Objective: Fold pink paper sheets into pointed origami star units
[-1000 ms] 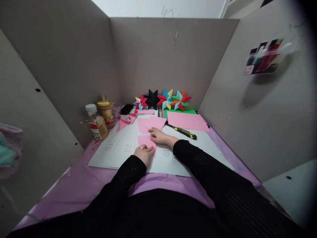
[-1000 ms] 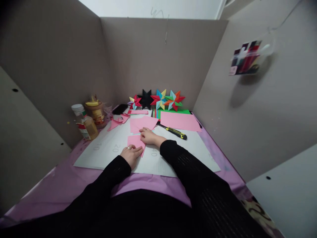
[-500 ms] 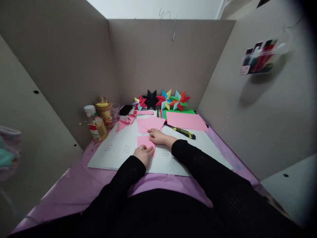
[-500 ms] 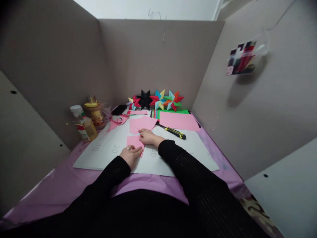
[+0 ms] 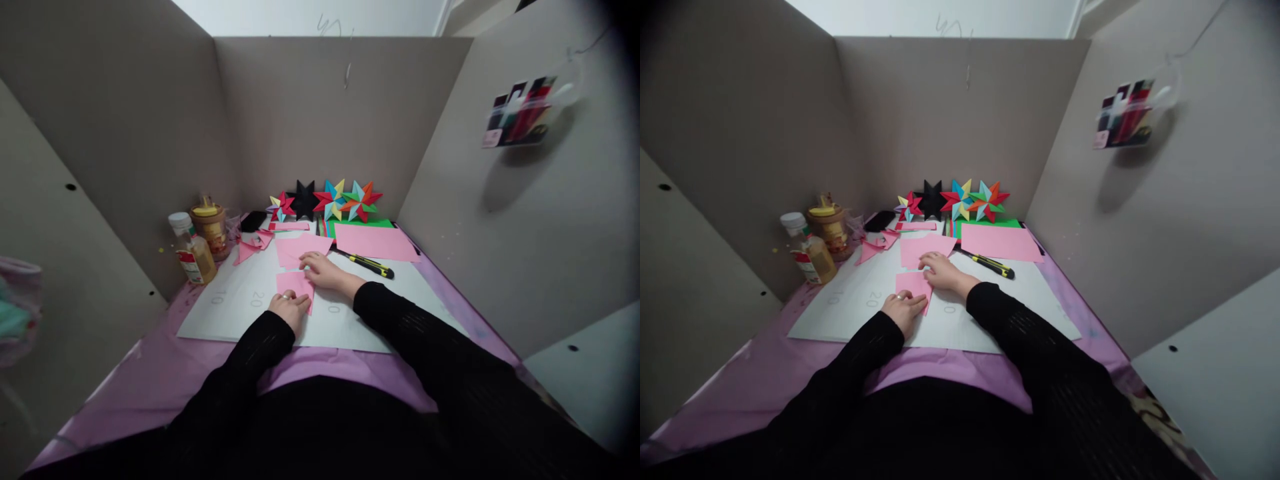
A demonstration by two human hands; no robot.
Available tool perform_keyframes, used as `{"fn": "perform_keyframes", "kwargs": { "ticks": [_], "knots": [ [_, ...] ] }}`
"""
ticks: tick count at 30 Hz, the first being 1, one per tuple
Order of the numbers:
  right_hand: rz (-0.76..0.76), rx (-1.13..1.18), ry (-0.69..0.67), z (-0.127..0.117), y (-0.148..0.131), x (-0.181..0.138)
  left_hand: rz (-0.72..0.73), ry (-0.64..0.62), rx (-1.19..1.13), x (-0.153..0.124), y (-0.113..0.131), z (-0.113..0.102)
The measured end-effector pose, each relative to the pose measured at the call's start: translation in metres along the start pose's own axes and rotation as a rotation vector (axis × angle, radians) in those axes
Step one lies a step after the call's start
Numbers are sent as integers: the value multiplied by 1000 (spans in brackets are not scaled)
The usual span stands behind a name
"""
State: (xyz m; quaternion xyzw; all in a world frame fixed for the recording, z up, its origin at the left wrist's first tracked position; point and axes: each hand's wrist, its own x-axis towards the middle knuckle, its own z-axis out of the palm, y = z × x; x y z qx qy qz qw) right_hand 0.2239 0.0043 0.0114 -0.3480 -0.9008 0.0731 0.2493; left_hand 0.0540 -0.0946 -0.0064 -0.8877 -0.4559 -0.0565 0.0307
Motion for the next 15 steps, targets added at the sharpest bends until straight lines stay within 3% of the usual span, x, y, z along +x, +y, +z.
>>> {"fn": "perform_keyframes", "kwargs": {
  "ticks": [4,8,15],
  "knots": [
    [-108,48,17,-14,-20,-40,-1,-1,-8,1,-1,1],
    [-270,91,20,-11,-35,-74,-17,17,-3,3,-1,2],
    [-248,32,14,-2,-38,-77,-11,16,6,6,2,-1]
  ]
}}
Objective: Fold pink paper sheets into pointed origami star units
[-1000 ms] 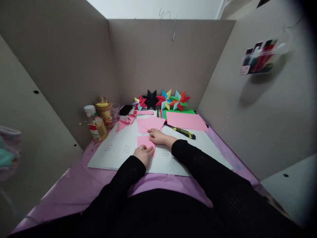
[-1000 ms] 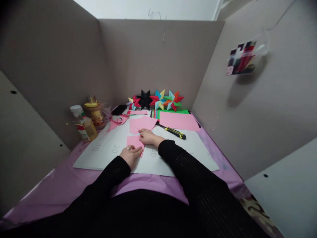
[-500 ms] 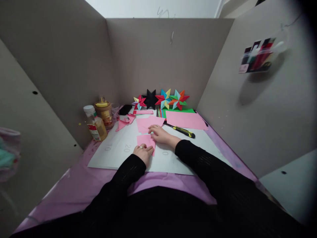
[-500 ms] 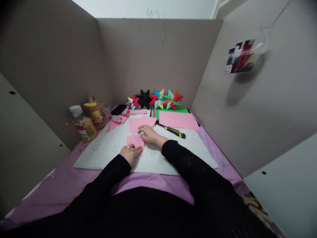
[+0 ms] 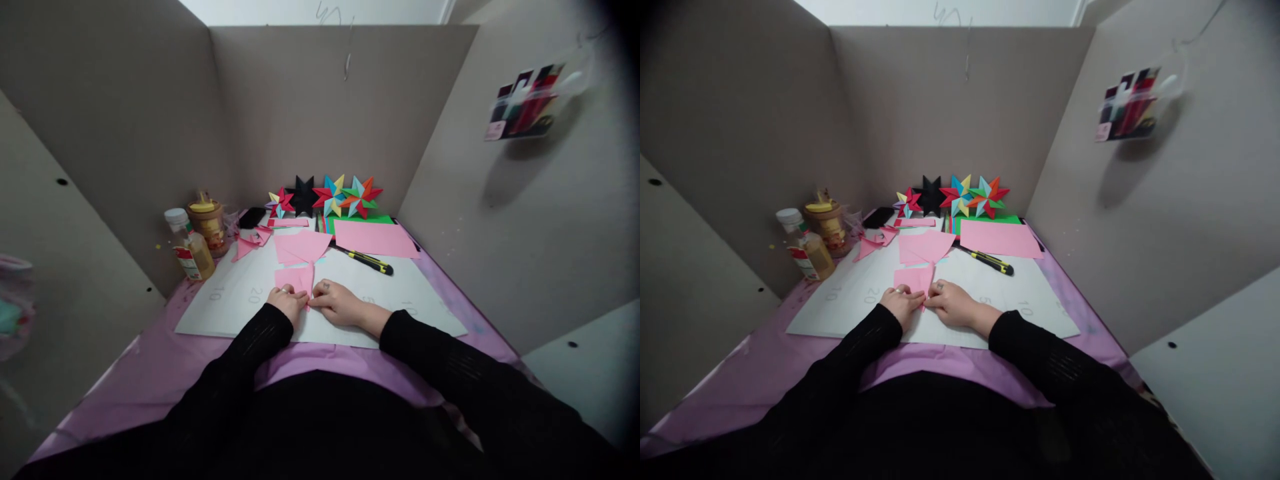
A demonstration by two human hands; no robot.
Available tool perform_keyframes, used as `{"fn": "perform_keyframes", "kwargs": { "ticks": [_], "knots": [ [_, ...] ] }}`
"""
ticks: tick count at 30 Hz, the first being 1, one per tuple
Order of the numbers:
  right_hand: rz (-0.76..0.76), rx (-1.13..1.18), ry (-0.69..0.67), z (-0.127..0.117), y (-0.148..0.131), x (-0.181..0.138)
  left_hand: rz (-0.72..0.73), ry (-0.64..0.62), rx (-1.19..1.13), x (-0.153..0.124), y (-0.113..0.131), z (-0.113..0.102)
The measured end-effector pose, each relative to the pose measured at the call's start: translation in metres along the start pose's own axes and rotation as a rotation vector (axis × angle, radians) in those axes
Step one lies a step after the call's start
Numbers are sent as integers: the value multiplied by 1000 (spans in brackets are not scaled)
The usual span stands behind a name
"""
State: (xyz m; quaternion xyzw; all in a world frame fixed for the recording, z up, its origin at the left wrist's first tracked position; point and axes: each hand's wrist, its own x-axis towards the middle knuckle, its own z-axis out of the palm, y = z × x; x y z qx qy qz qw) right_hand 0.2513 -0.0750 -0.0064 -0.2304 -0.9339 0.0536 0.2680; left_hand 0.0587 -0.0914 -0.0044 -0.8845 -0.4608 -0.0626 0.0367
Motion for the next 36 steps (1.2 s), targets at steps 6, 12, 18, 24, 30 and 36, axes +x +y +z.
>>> {"fn": "perform_keyframes", "kwargs": {
  "ticks": [6,12,18,24,30,36],
  "knots": [
    [-51,1,-54,-3,-8,-3,-15,-15,-2,0,3,-1],
    [-59,88,-46,-3,-19,-9,-29,-8,2,-2,3,0],
    [151,145,111,0,-12,-13,-42,-3,2,-5,1,3],
    [199,-51,-3,4,-14,-9,-34,6,-16,-5,0,3],
    [277,-176,-85,1,-10,-4,-35,2,-23,-6,1,3],
    [347,-352,-196,-5,5,8,-30,-17,-19,-5,1,2]
  ]
}}
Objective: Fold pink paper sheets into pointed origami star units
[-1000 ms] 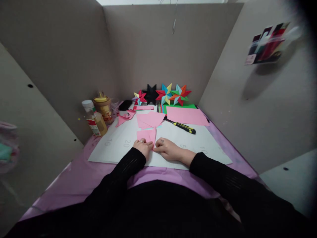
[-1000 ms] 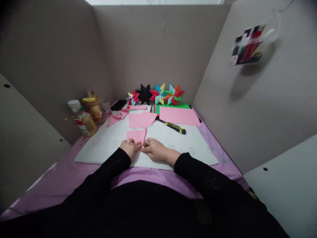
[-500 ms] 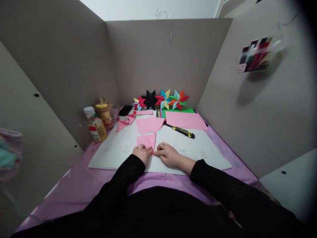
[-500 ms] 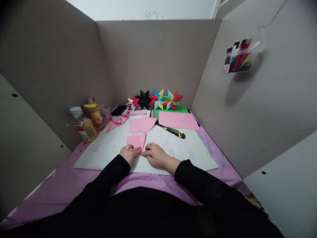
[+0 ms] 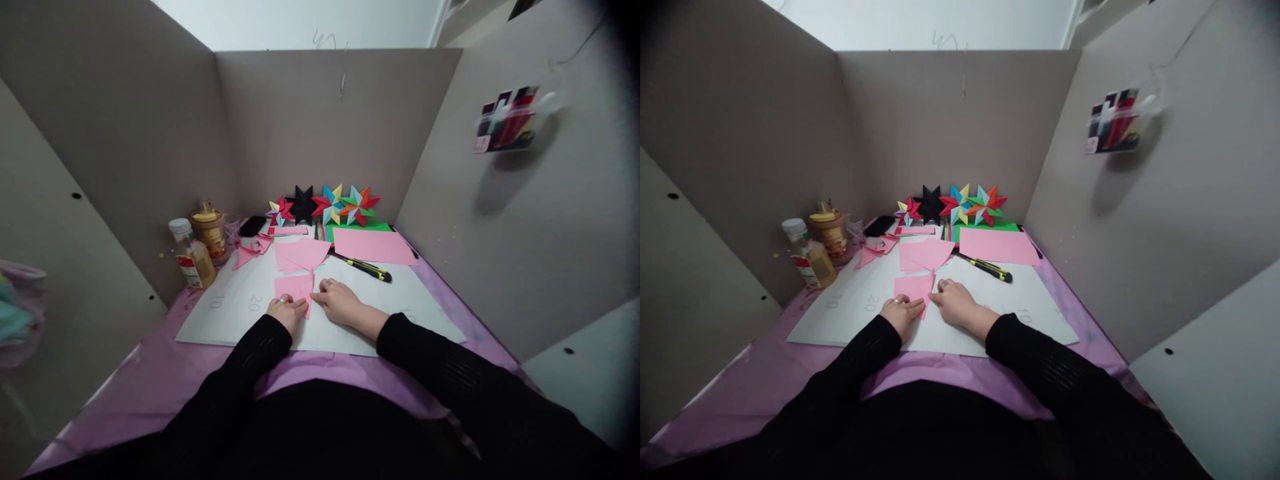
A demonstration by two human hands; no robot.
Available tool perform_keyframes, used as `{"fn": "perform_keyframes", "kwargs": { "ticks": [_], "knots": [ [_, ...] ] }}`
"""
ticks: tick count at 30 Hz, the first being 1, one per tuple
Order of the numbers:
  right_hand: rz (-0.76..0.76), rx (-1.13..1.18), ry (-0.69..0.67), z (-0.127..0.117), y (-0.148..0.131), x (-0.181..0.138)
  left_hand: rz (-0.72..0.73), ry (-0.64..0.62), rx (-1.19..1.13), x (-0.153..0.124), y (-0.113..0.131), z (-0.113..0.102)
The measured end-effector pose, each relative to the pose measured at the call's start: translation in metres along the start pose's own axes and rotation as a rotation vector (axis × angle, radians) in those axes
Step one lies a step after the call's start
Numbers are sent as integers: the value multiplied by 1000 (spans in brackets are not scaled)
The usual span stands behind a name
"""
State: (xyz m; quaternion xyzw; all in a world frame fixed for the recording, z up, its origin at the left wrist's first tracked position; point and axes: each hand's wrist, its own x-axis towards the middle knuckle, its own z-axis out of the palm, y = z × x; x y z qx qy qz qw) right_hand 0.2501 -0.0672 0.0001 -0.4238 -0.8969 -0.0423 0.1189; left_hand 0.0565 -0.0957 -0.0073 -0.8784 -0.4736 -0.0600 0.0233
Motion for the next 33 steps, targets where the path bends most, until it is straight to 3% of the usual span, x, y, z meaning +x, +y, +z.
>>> {"fn": "perform_keyframes", "kwargs": {
  "ticks": [12,20,23,28,33],
  "knots": [
    [150,-36,-15,15,38,38,-13,-1,-6,0,0,0],
    [206,25,125,20,40,38,-21,18,4,-2,-1,3],
    [115,76,175,16,34,28,-18,22,2,-2,-1,3],
    [-252,264,155,15,23,19,-12,27,-4,-2,-1,2],
    [-248,298,162,19,22,24,-20,33,-1,-3,1,1]
  ]
}}
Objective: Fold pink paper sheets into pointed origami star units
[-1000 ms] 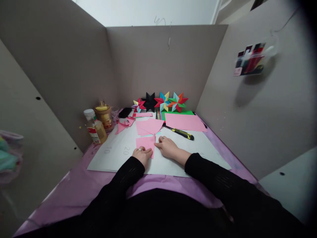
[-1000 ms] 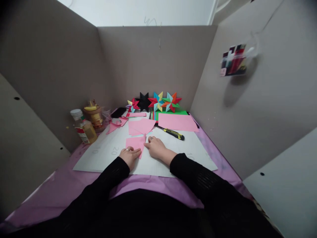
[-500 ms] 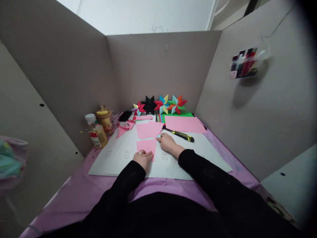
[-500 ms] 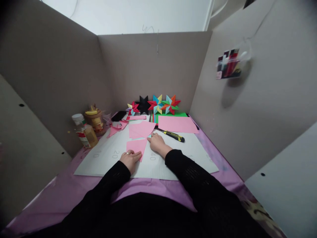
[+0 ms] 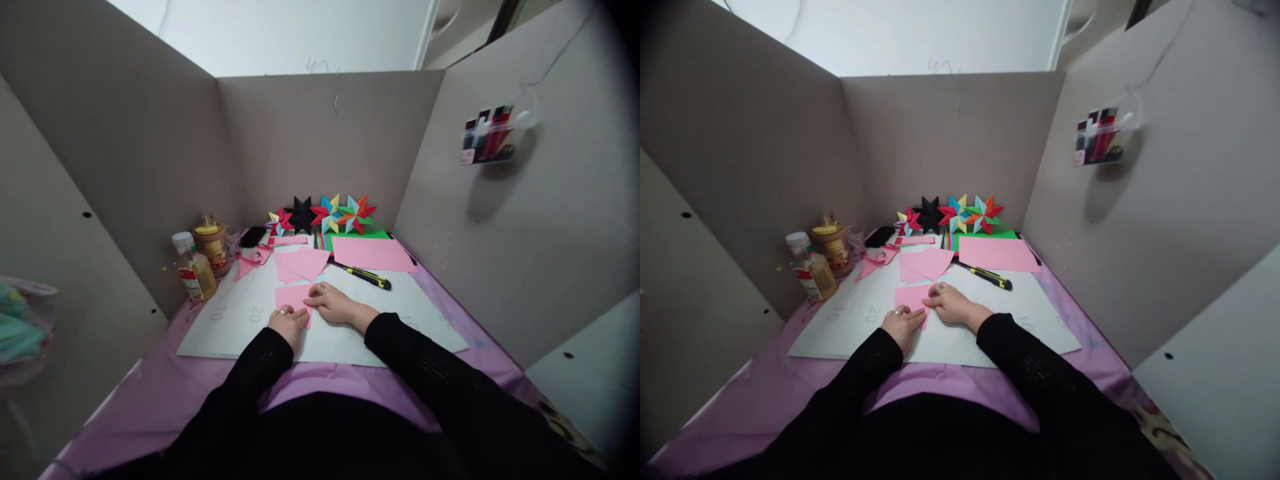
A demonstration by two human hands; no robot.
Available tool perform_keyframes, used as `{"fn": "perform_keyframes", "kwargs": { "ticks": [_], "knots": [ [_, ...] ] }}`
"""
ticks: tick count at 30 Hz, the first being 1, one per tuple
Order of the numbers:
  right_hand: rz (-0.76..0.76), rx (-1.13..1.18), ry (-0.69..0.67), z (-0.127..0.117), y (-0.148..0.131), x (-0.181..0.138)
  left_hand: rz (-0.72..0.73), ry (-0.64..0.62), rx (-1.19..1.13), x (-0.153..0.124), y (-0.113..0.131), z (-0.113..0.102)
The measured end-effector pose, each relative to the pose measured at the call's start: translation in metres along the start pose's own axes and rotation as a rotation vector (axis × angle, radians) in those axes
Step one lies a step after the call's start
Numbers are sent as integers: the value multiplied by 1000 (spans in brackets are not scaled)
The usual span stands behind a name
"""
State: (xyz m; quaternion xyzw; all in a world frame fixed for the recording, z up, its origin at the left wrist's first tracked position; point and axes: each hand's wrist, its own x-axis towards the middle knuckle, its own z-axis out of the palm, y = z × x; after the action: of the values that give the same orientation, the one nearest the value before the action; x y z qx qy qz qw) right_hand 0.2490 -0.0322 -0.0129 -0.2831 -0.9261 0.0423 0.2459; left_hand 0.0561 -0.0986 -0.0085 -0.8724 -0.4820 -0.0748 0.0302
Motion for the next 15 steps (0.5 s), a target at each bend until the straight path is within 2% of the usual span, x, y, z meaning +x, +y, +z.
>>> {"fn": "perform_keyframes", "kwargs": {
  "ticks": [7,15],
  "knots": [
    [157,-43,-120,-1,-5,7,22,3,-9,0,0,2],
    [255,-49,-122,3,-3,14,84,33,-37,1,-2,5]
  ]
}}
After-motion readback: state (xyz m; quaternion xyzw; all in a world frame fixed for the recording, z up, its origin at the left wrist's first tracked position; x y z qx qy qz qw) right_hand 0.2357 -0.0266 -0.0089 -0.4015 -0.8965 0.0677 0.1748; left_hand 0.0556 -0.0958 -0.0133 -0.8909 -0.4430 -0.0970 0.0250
